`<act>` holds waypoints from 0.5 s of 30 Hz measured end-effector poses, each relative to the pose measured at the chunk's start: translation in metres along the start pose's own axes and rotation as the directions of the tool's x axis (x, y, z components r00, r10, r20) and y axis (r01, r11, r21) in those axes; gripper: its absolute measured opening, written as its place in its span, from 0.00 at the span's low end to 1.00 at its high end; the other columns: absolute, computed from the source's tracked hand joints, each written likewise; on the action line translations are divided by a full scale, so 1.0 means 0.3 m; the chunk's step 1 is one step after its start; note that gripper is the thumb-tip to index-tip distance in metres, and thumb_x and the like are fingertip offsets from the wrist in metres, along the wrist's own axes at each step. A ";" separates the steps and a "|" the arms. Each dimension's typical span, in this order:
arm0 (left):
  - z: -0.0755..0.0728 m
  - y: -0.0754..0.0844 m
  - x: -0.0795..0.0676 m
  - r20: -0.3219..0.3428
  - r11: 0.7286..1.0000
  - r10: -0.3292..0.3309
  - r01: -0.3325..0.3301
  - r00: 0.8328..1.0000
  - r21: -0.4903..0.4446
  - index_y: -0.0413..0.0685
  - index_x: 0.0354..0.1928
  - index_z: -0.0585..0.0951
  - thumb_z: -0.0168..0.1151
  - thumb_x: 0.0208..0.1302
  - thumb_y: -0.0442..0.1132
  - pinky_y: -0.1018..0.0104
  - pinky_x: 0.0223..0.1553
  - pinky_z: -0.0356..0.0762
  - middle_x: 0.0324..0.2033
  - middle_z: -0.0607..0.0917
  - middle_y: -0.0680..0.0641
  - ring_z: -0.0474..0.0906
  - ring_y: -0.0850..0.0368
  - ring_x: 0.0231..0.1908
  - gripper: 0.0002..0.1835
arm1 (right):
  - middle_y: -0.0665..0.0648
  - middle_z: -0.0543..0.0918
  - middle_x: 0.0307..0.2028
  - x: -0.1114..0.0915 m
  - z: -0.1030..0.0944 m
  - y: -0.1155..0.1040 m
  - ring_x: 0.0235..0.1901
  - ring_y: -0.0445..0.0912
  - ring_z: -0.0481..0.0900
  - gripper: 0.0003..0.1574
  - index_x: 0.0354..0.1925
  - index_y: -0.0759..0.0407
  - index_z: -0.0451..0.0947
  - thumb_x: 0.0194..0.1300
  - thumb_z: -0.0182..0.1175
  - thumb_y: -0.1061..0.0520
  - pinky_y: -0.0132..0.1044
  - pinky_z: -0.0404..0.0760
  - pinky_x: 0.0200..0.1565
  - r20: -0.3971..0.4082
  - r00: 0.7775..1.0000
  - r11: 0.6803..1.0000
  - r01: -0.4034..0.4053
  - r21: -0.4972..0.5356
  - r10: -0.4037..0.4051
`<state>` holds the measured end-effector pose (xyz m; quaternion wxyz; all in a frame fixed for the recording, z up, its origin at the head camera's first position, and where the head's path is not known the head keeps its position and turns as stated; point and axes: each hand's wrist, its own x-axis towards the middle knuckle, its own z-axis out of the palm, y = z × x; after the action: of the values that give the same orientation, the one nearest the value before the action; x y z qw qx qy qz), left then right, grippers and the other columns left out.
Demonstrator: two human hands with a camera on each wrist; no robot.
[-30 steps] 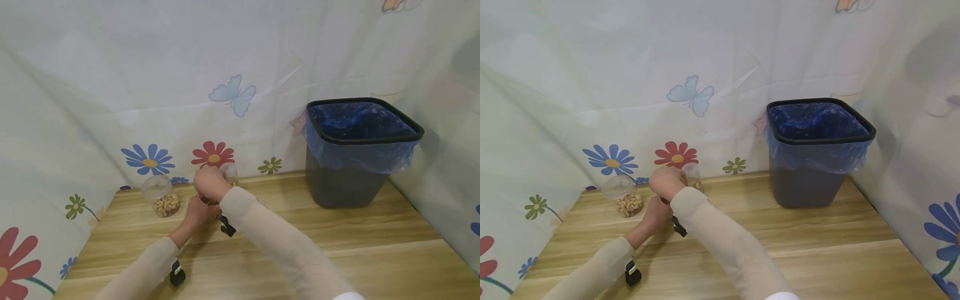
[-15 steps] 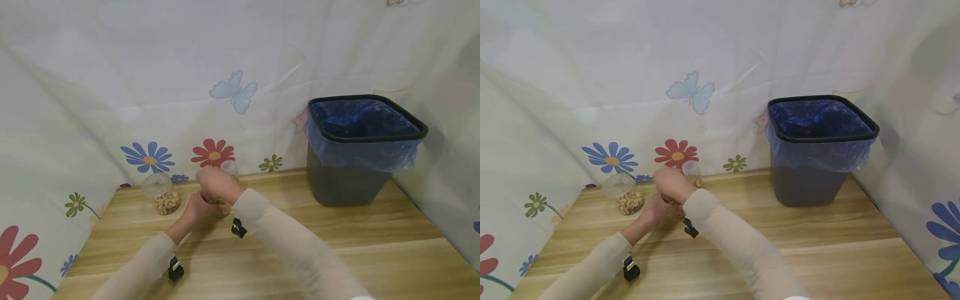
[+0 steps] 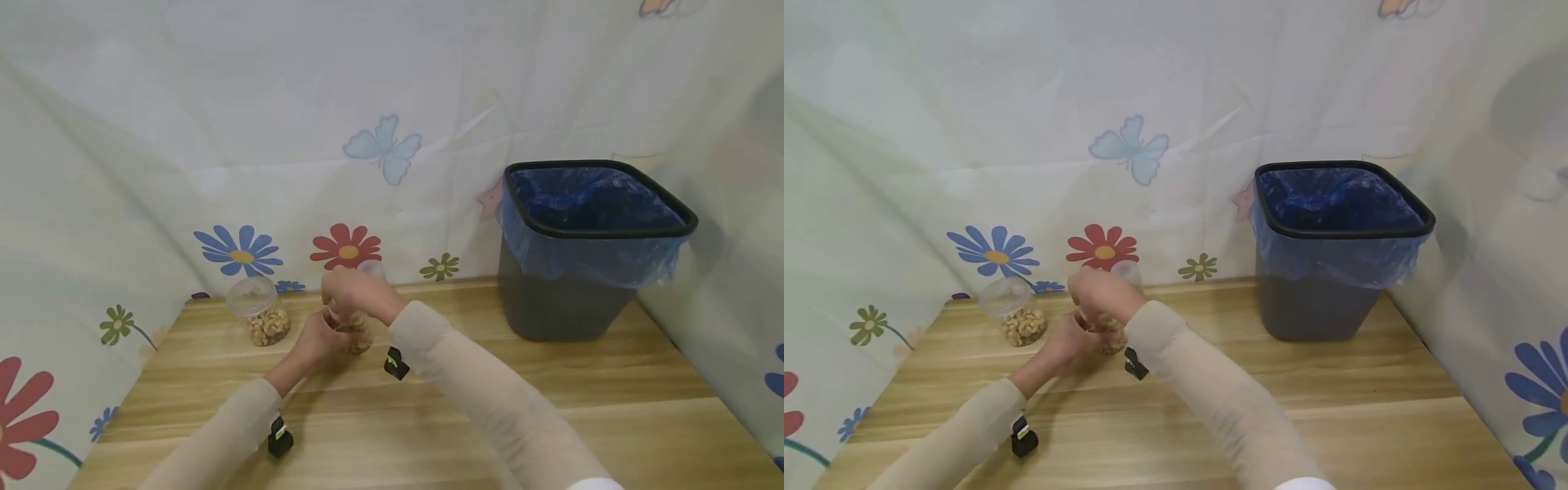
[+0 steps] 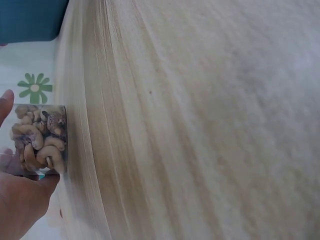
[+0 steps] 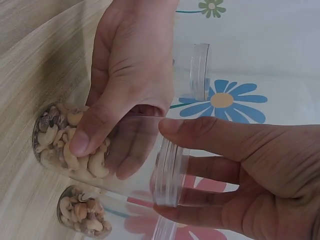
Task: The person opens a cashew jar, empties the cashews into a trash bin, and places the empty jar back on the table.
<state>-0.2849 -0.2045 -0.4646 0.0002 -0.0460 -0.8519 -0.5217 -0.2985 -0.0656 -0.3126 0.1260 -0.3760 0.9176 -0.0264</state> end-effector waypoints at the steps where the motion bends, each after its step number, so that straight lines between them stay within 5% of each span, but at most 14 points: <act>1: -0.002 0.001 0.002 0.001 1.000 0.002 -0.002 1.000 0.001 0.42 0.44 0.84 0.85 0.45 0.47 0.65 0.39 0.80 0.39 0.88 0.47 0.81 0.56 0.40 0.26 | 0.50 0.87 0.44 0.001 -0.001 0.001 0.31 0.41 0.74 0.18 0.52 0.53 0.87 0.62 0.70 0.62 0.30 0.73 0.28 -0.003 1.000 1.000 0.003 0.001 -0.003; 5: -0.002 0.003 0.007 0.001 1.000 -0.002 0.002 1.000 -0.024 0.42 0.44 0.84 0.85 0.45 0.45 0.64 0.39 0.80 0.40 0.88 0.47 0.82 0.56 0.40 0.26 | 0.50 0.86 0.54 0.000 -0.001 0.013 0.39 0.41 0.78 0.23 0.57 0.52 0.85 0.64 0.69 0.61 0.30 0.76 0.32 -0.002 1.000 1.000 0.012 0.010 -0.012; 15: 0.004 0.009 -0.003 -0.011 1.000 -0.021 0.022 1.000 0.016 0.42 0.47 0.84 0.85 0.47 0.45 0.63 0.41 0.79 0.42 0.87 0.46 0.81 0.54 0.42 0.27 | 0.48 0.85 0.56 -0.001 0.006 0.050 0.48 0.40 0.80 0.28 0.61 0.50 0.83 0.62 0.72 0.60 0.31 0.81 0.41 0.010 0.994 0.994 0.107 -0.015 -0.107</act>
<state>-0.2836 -0.2022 -0.4627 -0.0003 -0.0340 -0.8566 -0.5149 -0.3082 -0.0546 -0.3166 0.1257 -0.4256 0.8958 -0.0245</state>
